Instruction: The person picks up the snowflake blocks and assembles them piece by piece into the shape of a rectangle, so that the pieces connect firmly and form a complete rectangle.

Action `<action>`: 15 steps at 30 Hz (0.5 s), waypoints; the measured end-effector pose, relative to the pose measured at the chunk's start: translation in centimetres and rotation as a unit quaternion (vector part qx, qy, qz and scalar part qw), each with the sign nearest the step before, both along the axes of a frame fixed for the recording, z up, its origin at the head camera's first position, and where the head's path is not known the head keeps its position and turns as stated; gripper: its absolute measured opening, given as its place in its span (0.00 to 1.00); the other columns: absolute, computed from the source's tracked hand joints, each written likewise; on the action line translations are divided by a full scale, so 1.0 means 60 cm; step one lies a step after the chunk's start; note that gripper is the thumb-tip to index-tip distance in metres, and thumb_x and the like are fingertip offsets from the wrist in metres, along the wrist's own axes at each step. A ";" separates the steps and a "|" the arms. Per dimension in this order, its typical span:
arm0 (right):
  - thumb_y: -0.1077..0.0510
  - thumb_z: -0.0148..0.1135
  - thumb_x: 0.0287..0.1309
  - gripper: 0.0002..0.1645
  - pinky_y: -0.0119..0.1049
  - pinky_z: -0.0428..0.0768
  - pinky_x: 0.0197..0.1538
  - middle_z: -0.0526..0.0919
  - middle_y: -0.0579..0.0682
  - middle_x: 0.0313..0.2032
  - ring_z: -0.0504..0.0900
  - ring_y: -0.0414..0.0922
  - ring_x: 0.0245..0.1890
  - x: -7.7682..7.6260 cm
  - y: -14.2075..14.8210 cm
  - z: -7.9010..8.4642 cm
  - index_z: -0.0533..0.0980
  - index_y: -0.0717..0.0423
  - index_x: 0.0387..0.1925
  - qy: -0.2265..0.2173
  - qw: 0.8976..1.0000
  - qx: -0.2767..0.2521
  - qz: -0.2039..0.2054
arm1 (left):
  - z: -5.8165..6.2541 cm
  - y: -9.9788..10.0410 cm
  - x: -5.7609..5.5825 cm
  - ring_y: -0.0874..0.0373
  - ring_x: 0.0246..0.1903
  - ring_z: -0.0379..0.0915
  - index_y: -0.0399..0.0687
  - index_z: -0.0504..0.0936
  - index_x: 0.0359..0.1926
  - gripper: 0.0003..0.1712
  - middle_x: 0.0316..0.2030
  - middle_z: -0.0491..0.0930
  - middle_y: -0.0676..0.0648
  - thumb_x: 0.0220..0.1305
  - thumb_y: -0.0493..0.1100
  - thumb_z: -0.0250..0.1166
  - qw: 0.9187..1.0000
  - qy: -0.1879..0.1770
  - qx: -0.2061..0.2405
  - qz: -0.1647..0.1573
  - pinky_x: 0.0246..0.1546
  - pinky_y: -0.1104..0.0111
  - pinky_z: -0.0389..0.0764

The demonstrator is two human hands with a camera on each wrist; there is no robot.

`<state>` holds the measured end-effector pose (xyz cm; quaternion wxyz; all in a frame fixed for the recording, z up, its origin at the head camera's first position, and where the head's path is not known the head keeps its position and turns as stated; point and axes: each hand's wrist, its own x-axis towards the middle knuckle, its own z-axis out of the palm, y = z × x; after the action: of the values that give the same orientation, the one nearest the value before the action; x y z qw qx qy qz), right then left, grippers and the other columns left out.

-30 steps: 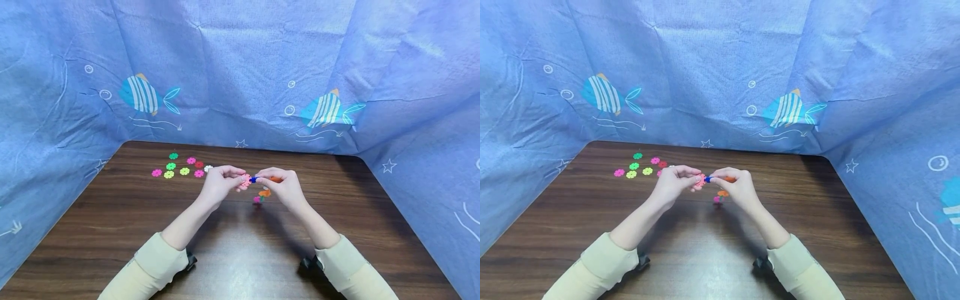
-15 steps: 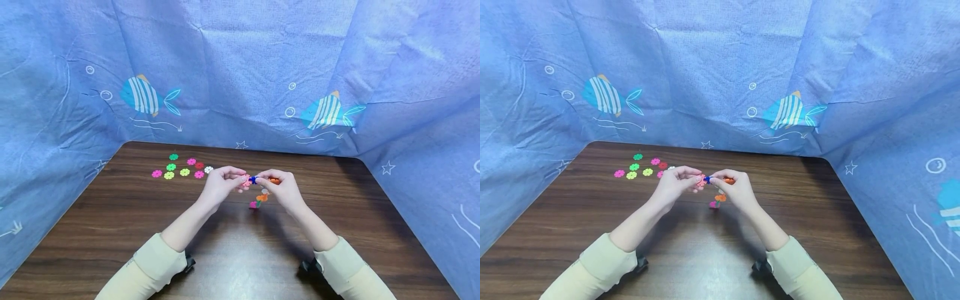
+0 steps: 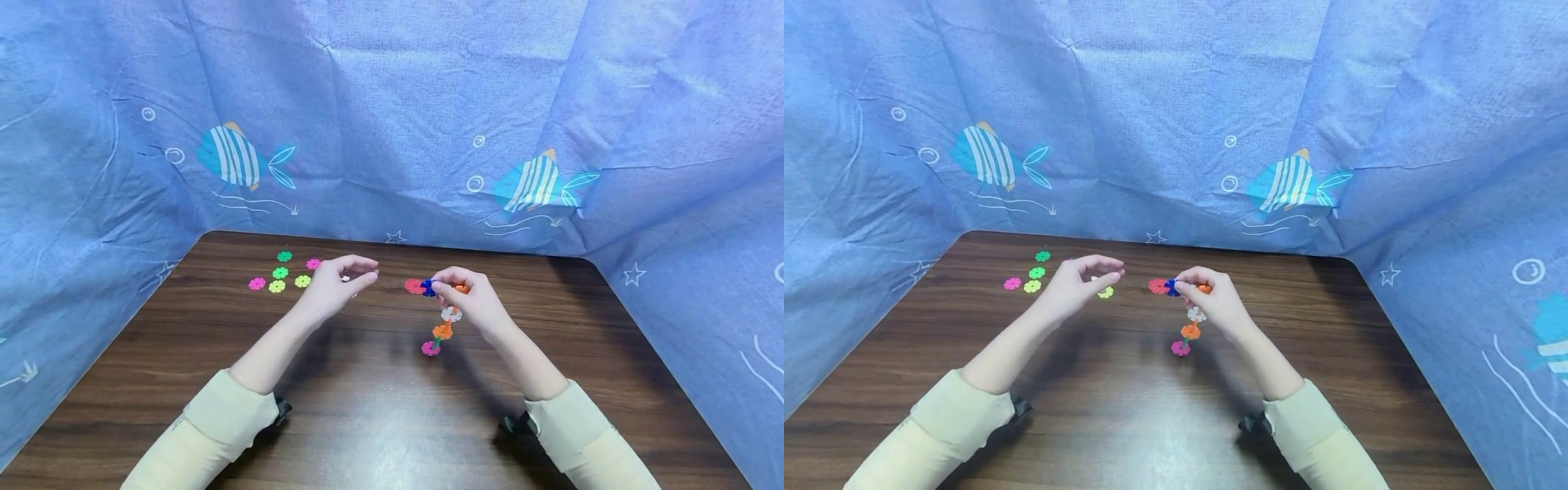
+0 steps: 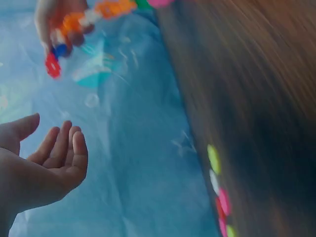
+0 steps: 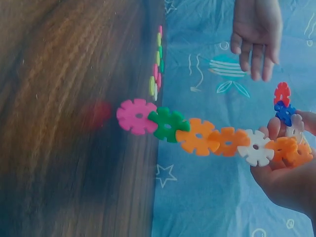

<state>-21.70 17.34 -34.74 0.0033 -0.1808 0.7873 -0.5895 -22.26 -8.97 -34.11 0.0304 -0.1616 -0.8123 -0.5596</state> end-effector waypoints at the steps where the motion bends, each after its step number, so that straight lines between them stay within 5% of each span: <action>1: 0.57 0.61 0.61 0.11 0.32 0.78 0.27 0.79 0.58 0.25 0.77 0.43 0.24 -0.001 0.002 0.000 0.77 0.63 0.39 -0.003 1.000 0.001 0.004 | -0.002 -0.007 -0.005 0.55 0.39 0.79 0.44 0.81 0.48 0.15 0.42 0.84 0.45 0.61 0.44 0.65 1.000 0.012 -0.016 0.003 0.36 0.67 0.80; 8: 0.59 0.60 0.61 0.11 0.30 0.75 0.24 0.77 0.54 0.22 0.75 0.41 0.21 -0.007 0.012 -0.004 0.76 0.63 0.40 -0.009 1.000 0.001 0.017 | -0.037 -0.052 -0.046 0.52 0.43 0.77 0.48 0.79 0.52 0.19 0.45 0.84 0.48 0.59 0.45 0.67 0.988 0.090 -0.124 0.013 0.42 0.62 0.73; 15: 0.60 0.58 0.63 0.11 0.31 0.75 0.23 0.77 0.52 0.23 0.74 0.40 0.20 -0.016 0.015 -0.012 0.73 0.64 0.42 -0.005 1.000 -0.019 0.011 | -0.078 -0.082 -0.085 0.43 0.51 0.72 0.44 0.76 0.55 0.25 0.50 0.80 0.44 0.57 0.45 0.68 0.976 0.129 -0.175 -0.022 0.50 0.50 0.70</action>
<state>-22.65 18.24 -35.46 0.0105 -0.1864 0.7737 -0.6054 -27.35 -13.91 -38.80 0.0941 -0.2532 -0.8832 -0.3835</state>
